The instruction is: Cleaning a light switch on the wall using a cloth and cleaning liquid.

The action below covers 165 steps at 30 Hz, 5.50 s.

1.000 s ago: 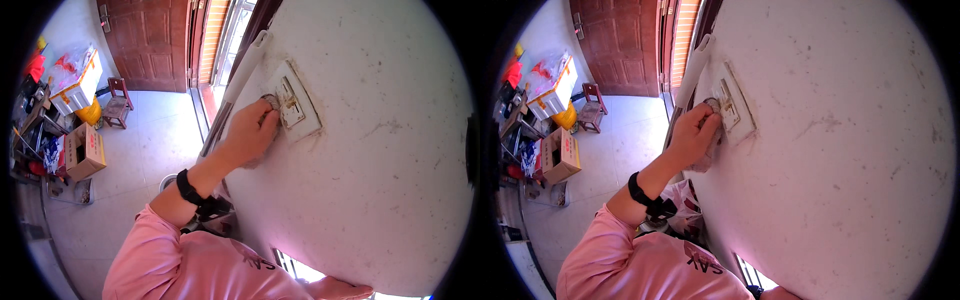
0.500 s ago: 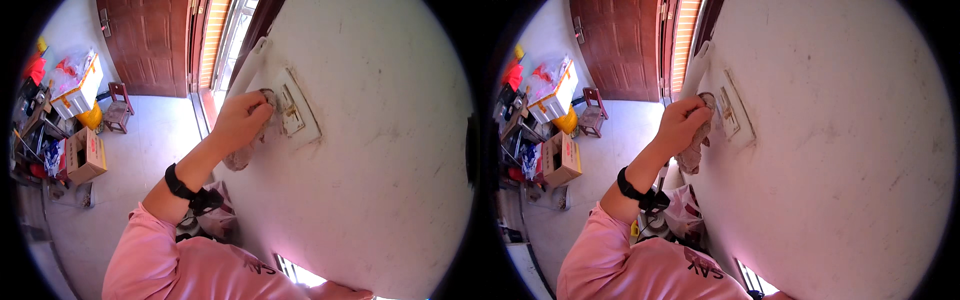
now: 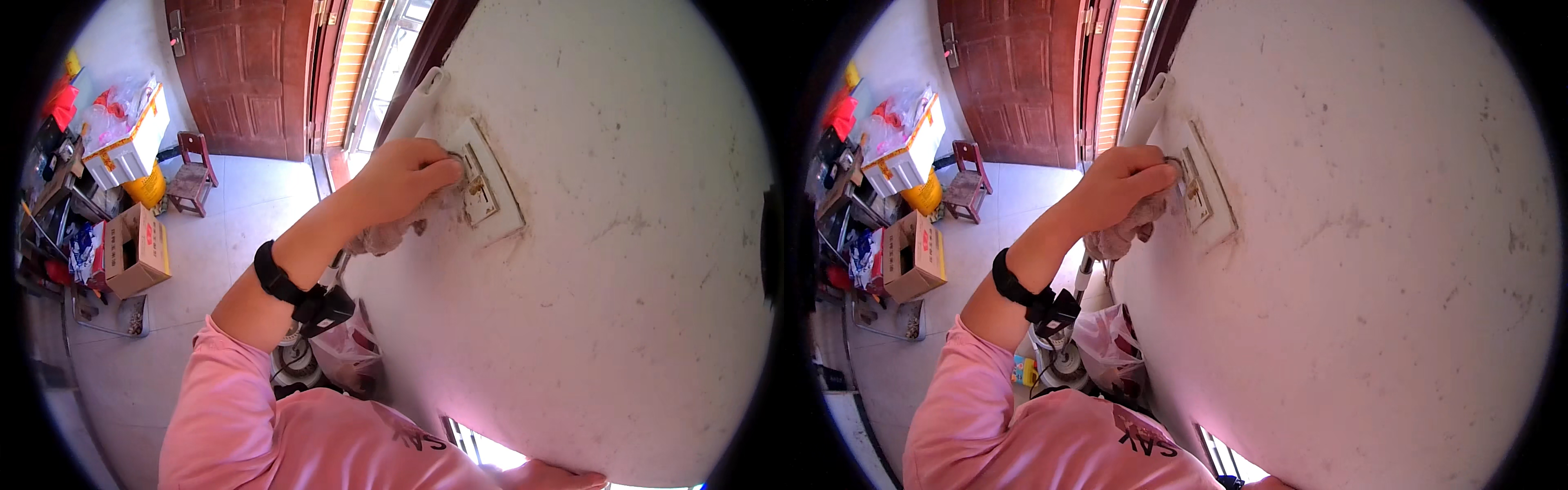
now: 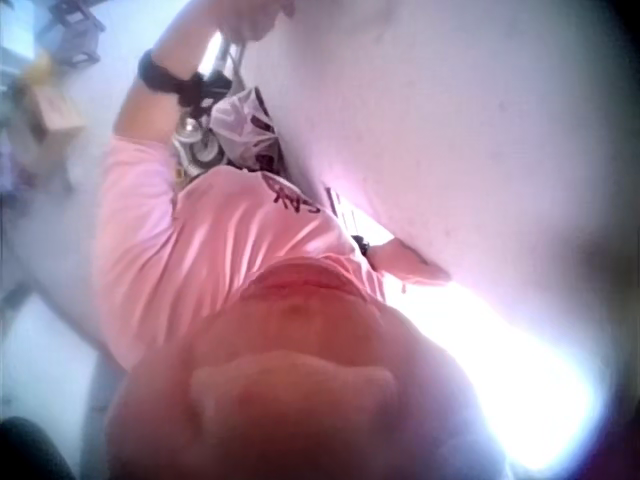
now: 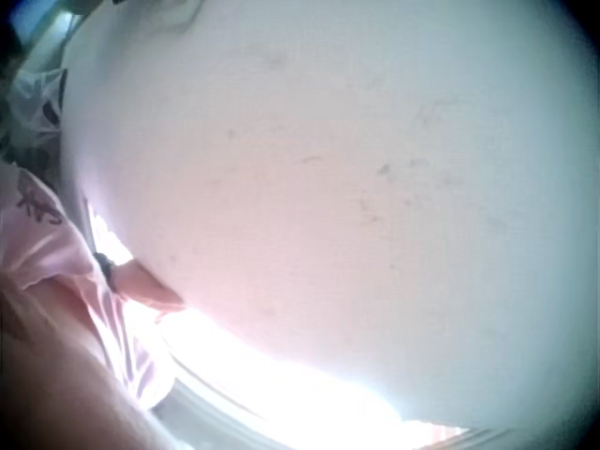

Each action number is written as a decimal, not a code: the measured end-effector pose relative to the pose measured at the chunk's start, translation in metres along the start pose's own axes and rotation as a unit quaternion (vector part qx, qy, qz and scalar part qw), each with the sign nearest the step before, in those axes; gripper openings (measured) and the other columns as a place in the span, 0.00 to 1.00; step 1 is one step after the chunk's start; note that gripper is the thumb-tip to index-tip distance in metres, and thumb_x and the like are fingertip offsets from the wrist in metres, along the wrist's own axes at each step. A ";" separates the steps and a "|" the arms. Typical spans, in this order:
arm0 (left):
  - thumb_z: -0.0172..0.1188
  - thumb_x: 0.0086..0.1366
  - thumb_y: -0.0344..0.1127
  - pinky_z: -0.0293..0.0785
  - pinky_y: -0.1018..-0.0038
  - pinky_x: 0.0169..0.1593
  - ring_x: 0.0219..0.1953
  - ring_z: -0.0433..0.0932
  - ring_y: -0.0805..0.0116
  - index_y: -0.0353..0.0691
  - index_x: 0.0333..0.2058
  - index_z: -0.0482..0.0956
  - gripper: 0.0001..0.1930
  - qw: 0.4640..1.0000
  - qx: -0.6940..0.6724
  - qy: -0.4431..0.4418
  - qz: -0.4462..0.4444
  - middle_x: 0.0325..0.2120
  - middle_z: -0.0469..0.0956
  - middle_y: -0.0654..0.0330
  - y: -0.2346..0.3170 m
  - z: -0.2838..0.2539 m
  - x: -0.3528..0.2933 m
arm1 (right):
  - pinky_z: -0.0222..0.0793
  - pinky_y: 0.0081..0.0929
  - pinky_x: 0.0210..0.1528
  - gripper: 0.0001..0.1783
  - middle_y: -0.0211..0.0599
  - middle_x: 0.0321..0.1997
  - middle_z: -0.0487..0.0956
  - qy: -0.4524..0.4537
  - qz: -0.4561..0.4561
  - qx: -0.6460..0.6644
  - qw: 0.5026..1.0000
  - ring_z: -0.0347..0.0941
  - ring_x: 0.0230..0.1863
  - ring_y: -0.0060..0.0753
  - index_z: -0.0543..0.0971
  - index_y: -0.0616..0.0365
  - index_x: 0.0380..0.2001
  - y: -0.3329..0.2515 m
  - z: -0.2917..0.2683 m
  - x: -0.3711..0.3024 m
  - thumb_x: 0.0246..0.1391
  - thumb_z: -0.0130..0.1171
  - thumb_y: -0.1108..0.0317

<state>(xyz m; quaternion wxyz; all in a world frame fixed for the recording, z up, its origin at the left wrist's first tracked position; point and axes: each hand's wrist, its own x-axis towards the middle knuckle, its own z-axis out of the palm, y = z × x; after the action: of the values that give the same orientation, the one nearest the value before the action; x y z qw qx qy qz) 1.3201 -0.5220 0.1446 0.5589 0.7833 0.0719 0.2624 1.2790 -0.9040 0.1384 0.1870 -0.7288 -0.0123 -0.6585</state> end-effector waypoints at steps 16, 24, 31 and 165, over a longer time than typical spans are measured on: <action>0.49 0.59 0.39 0.66 0.64 0.32 0.25 0.71 0.50 0.31 0.27 0.73 0.14 0.997 0.027 0.058 0.049 0.22 0.73 0.47 -0.010 0.008 0.008 | 0.67 0.46 0.36 0.32 0.52 0.36 0.74 0.018 -0.003 0.001 1.000 0.70 0.35 0.55 0.72 0.66 0.43 -0.001 0.000 0.001 0.42 0.67 0.51; 0.50 0.59 0.37 0.64 0.72 0.30 0.23 0.65 0.70 0.31 0.24 0.70 0.12 0.999 -0.006 0.028 0.013 0.18 0.67 0.57 -0.006 0.006 0.004 | 0.68 0.46 0.35 0.32 0.52 0.36 0.74 0.022 -0.020 -0.027 0.999 0.70 0.34 0.55 0.72 0.66 0.43 -0.002 0.001 0.001 0.43 0.67 0.51; 0.51 0.58 0.37 0.63 0.71 0.27 0.20 0.64 0.69 0.31 0.24 0.70 0.13 0.999 0.021 0.024 0.018 0.15 0.66 0.56 -0.026 0.010 -0.004 | 0.68 0.45 0.34 0.30 0.52 0.34 0.74 0.012 -0.018 -0.024 0.999 0.71 0.33 0.54 0.72 0.66 0.42 -0.008 -0.002 0.004 0.44 0.67 0.53; 0.51 0.66 0.30 0.77 0.72 0.37 0.34 0.79 0.65 0.39 0.41 0.65 0.07 0.882 -0.460 -0.011 -0.101 0.31 0.77 0.54 -0.019 -0.024 -0.157 | 0.60 0.28 0.31 0.02 0.35 0.23 0.65 -0.105 0.007 0.437 0.893 0.61 0.26 0.32 0.66 0.60 0.26 -0.055 -0.064 0.011 0.51 0.46 0.76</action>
<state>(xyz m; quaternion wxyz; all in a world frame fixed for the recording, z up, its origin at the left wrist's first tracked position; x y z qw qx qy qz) 1.1782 -0.5585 0.0813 0.8808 0.4291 0.0160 0.1995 1.2047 -0.8744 0.1672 0.4887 -0.6384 -0.3135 -0.5053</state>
